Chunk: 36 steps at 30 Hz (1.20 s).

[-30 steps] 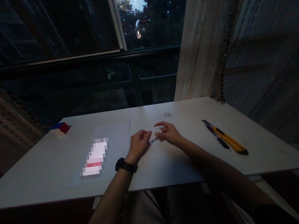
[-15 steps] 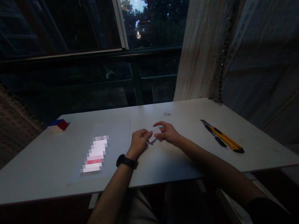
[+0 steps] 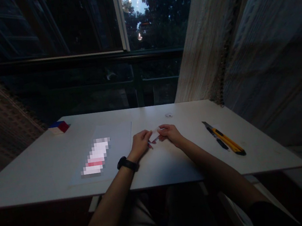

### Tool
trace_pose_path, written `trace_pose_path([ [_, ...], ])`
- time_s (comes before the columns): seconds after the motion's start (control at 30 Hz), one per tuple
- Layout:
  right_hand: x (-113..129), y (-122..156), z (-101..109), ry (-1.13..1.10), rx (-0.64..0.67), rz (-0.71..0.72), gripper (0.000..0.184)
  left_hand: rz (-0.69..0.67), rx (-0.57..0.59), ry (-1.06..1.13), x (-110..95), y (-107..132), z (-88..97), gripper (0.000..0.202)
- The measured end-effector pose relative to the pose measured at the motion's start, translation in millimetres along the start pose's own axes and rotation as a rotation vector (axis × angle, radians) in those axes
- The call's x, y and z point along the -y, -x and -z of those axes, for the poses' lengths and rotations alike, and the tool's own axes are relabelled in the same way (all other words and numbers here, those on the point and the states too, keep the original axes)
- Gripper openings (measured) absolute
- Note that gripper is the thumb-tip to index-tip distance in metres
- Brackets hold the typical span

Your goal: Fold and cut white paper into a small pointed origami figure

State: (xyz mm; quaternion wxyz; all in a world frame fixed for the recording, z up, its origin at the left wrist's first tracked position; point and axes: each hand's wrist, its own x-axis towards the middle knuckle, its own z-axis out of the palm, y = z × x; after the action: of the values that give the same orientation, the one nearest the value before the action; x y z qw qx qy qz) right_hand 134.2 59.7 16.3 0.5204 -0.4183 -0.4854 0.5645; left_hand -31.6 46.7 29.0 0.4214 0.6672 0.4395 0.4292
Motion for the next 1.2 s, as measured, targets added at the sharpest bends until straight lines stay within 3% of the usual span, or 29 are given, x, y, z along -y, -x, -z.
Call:
trace_pose_path([
  [0.47, -1.1, -1.2, 0.5, -0.014, -0.01, 0.028, 0.038, -0.064, -0.022, 0.038, 9.1, -1.6, -0.3, 0.049],
  [0.8, -0.8, -1.8, 0.0, 0.016, -0.038, 0.07, 0.041, -0.029, 0.029, 0.067, 6.8, -3.4, 0.6, 0.043],
  [1.03, 12.0, 7.3, 2.0, 0.023, 0.106, 0.107, 0.058, 0.013, 0.008, 0.269, 2.3, -4.2, 6.3, 0.049],
  [1.2, 13.7, 11.1, 2.7, 0.008, 0.171, 0.05, 0.052, 0.07, -0.028, 0.343, -2.9, -3.4, 8.0, 0.049],
])
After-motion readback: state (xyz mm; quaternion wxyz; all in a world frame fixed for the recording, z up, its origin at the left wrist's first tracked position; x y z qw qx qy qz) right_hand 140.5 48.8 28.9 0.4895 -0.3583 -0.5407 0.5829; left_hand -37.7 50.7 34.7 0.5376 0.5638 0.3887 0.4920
